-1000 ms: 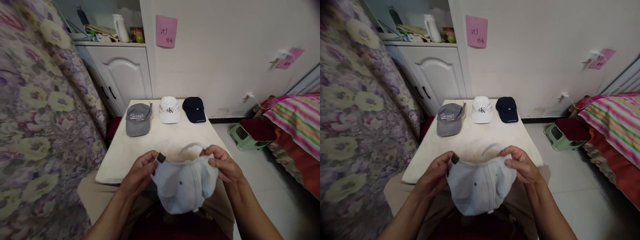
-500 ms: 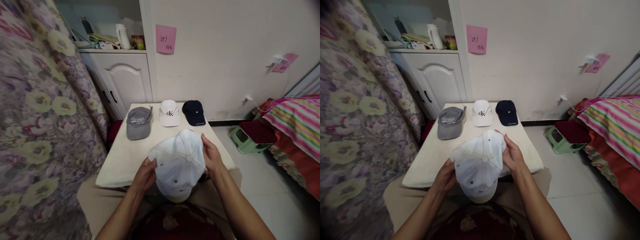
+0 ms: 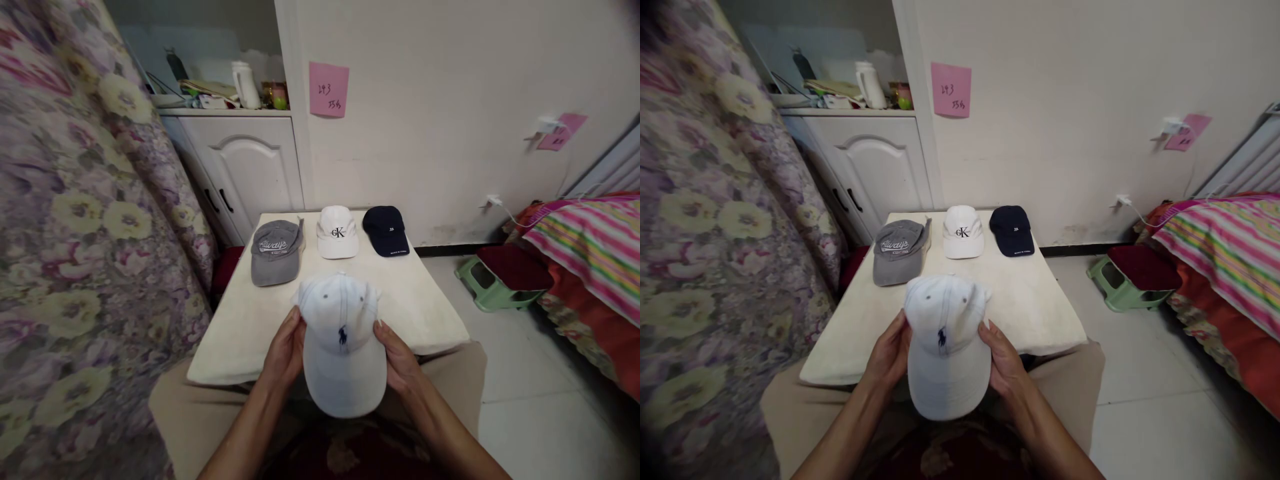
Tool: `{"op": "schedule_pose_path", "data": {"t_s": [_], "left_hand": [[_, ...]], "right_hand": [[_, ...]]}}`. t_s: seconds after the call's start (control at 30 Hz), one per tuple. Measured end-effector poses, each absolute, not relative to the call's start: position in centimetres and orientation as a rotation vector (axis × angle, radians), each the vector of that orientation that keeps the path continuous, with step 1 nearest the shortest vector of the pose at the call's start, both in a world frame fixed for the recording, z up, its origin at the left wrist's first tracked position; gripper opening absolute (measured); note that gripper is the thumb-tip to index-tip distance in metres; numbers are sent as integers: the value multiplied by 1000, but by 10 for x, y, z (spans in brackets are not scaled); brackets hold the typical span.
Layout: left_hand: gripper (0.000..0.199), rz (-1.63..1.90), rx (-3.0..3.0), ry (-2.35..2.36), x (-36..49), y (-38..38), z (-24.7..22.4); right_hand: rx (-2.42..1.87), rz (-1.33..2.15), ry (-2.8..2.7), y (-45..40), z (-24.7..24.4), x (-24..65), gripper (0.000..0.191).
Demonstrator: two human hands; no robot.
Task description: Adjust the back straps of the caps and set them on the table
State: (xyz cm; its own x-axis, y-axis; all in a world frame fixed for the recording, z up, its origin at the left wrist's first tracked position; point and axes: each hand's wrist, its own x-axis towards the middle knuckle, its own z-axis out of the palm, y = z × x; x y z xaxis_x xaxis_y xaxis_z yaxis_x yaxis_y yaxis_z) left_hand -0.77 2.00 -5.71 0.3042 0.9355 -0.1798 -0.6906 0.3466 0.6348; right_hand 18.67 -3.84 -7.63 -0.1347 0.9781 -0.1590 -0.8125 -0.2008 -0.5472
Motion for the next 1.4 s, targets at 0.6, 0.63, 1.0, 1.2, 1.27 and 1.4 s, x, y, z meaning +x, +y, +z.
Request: {"op": "schedule_pose_path", "data": {"t_s": [0.6, 0.63, 1.0, 1.2, 1.27, 1.4], "left_hand": [[35, 934, 626, 598, -44, -2, -46], [35, 965, 651, 630, -48, 12, -40], [39, 1543, 741, 597, -84, 257, 57], [29, 1439, 632, 817, -112, 262, -28], [30, 1412, 606, 880, -122, 250, -57], [38, 1416, 598, 931, -135, 242, -84]], "right_hand": [[-649, 1829, -273, -32, -121, 185, 37], [-698, 1819, -254, -32, -129, 185, 34], [-924, 1715, -516, -29, -176, 177, 38], [-985, 1707, -621, -25, -190, 175, 46], [-1008, 1714, -626, -24, -193, 175, 49], [-1022, 1708, -640, -23, -193, 174, 50]]}}
